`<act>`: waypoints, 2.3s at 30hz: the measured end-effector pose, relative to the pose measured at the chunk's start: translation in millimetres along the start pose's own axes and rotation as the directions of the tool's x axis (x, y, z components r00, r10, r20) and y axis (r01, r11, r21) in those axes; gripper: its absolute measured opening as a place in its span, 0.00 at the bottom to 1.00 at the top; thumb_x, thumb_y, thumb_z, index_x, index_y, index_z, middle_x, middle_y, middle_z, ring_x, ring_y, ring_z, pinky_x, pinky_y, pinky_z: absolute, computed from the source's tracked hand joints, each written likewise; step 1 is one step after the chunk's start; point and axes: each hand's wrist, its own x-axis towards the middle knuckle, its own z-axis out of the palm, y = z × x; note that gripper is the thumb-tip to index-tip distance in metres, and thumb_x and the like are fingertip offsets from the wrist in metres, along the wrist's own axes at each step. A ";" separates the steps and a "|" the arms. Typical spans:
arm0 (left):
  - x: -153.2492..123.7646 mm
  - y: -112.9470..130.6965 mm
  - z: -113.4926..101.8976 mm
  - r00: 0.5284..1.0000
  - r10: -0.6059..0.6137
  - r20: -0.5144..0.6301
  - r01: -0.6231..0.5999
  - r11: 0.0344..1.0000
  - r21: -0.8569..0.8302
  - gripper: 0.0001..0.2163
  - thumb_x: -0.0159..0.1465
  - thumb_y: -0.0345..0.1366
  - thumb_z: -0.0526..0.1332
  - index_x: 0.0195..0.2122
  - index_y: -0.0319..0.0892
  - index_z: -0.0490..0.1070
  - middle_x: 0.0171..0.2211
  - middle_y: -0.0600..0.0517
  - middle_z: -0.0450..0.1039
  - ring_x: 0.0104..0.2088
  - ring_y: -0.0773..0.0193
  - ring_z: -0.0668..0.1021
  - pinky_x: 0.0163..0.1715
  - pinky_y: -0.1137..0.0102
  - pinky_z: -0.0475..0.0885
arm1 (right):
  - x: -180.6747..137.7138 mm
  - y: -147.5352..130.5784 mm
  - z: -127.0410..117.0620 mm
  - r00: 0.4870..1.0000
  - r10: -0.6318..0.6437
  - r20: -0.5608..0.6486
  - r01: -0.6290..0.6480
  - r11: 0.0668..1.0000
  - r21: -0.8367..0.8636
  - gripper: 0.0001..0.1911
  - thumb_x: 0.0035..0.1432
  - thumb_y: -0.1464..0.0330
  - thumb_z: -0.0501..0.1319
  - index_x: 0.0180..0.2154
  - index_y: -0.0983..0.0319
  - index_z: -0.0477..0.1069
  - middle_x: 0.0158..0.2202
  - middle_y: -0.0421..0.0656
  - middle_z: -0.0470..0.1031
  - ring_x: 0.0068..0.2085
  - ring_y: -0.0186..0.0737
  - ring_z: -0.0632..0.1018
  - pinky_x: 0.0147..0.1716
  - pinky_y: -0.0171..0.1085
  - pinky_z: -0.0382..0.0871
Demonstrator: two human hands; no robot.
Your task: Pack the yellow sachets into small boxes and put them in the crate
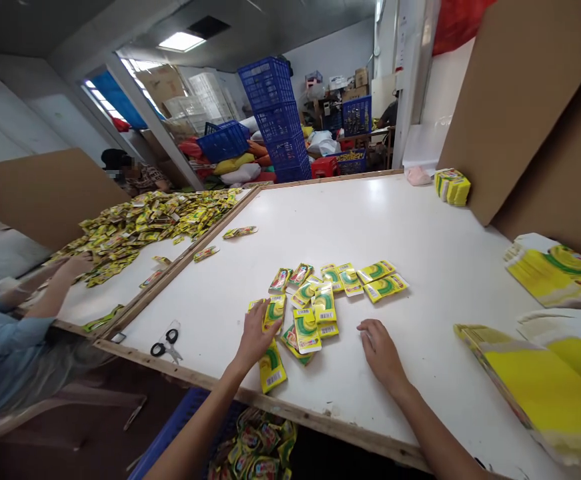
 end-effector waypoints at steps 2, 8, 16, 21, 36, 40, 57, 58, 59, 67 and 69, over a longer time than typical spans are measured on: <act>-25.7 11.9 -0.1 0.995 0.098 0.024 -0.097 0.994 -0.050 0.29 0.59 0.37 0.59 0.62 0.44 0.55 0.63 0.41 0.54 0.63 0.49 0.57 0.60 0.50 0.55 | -15.2 5.8 -16.6 0.999 0.037 -0.005 -0.037 0.999 0.012 0.12 0.60 0.64 0.50 0.39 0.59 0.69 0.44 0.46 0.71 0.47 0.45 0.73 0.48 0.44 0.67; -33.9 43.8 16.6 0.899 0.392 0.197 -0.364 0.917 -0.162 0.27 0.54 0.21 0.57 0.55 0.49 0.67 0.59 0.48 0.63 0.61 0.52 0.62 0.59 0.54 0.59 | -32.4 -1.1 -32.7 0.995 0.092 -0.039 -0.091 0.995 0.029 0.14 0.60 0.61 0.50 0.37 0.60 0.71 0.39 0.46 0.75 0.41 0.45 0.75 0.41 0.43 0.69; -11.3 78.9 3.0 0.955 0.169 -0.245 -0.251 0.899 -0.359 0.13 0.62 0.35 0.58 0.48 0.44 0.68 0.40 0.47 0.76 0.40 0.57 0.77 0.42 0.62 0.70 | -42.4 -22.7 -33.0 0.982 0.136 -0.132 -0.109 0.976 0.189 0.15 0.61 0.59 0.51 0.41 0.61 0.69 0.41 0.49 0.75 0.42 0.46 0.76 0.32 0.39 0.71; -53.9 127.1 21.2 0.989 0.148 0.017 -0.085 0.655 -0.751 0.15 0.63 0.37 0.58 0.50 0.45 0.59 0.31 0.54 0.73 0.32 0.65 0.76 0.34 0.71 0.71 | -54.7 -41.0 -28.5 0.986 0.011 -0.168 0.040 0.953 0.299 0.14 0.61 0.61 0.55 0.45 0.61 0.66 0.44 0.49 0.73 0.43 0.44 0.76 0.42 0.42 0.71; -86.2 135.0 76.6 0.932 0.149 0.331 0.199 0.554 -0.808 0.10 0.59 0.39 0.62 0.40 0.39 0.70 0.31 0.52 0.72 0.31 0.66 0.74 0.33 0.73 0.68 | -60.6 -36.1 -33.1 0.983 0.145 0.114 -0.181 0.877 0.445 0.15 0.59 0.62 0.58 0.46 0.59 0.61 0.32 0.41 0.75 0.33 0.40 0.77 0.34 0.38 0.71; -85.2 136.1 81.6 0.925 0.156 0.347 0.209 0.553 -0.806 0.09 0.58 0.39 0.63 0.35 0.39 0.71 0.29 0.52 0.71 0.30 0.66 0.73 0.31 0.73 0.68 | -59.2 -37.1 -36.8 0.986 0.128 0.111 -0.162 0.898 0.410 0.12 0.58 0.59 0.58 0.39 0.60 0.67 0.31 0.42 0.76 0.32 0.40 0.76 0.33 0.37 0.70; -91.0 152.7 77.9 0.957 0.086 0.276 0.219 0.407 -0.887 0.09 0.57 0.37 0.65 0.37 0.39 0.73 0.35 0.48 0.75 0.38 0.61 0.75 0.40 0.69 0.70 | -60.4 -47.1 -40.4 1.000 0.015 0.006 -0.016 0.940 0.342 0.12 0.59 0.59 0.58 0.33 0.59 0.75 0.37 0.45 0.77 0.39 0.43 0.77 0.39 0.40 0.71; -91.8 152.9 77.4 0.958 0.079 0.276 0.219 0.422 -0.880 0.09 0.58 0.38 0.64 0.37 0.38 0.73 0.35 0.47 0.75 0.38 0.61 0.75 0.40 0.69 0.70 | -60.8 -48.2 -40.6 1.000 0.013 -0.002 -0.011 0.940 0.341 0.13 0.59 0.59 0.58 0.33 0.59 0.75 0.37 0.45 0.77 0.38 0.43 0.77 0.39 0.39 0.71; -92.4 153.2 77.1 0.958 0.073 0.276 0.220 0.428 -0.877 0.09 0.58 0.38 0.64 0.37 0.38 0.73 0.35 0.47 0.75 0.38 0.61 0.75 0.40 0.68 0.70 | -61.2 -49.0 -40.4 1.000 0.017 -0.012 -0.012 0.941 0.337 0.13 0.59 0.59 0.58 0.33 0.59 0.75 0.36 0.45 0.77 0.38 0.43 0.77 0.38 0.39 0.71; -85.3 160.1 79.5 0.956 0.003 0.294 0.269 0.398 -0.877 0.10 0.55 0.38 0.67 0.33 0.38 0.73 0.28 0.51 0.73 0.30 0.66 0.74 0.31 0.73 0.69 | -53.8 -52.9 -37.3 0.990 0.136 -0.034 -0.120 0.950 0.290 0.13 0.58 0.58 0.58 0.32 0.60 0.73 0.29 0.43 0.76 0.30 0.40 0.74 0.32 0.37 0.70; -82.0 161.7 80.3 0.953 -0.010 0.303 0.284 0.375 -0.882 0.10 0.54 0.39 0.67 0.31 0.38 0.72 0.25 0.53 0.72 0.27 0.68 0.72 0.29 0.74 0.67 | -50.8 -54.4 -38.0 0.987 0.158 -0.032 -0.142 0.947 0.289 0.13 0.58 0.58 0.58 0.31 0.60 0.72 0.27 0.42 0.75 0.28 0.39 0.73 0.30 0.36 0.69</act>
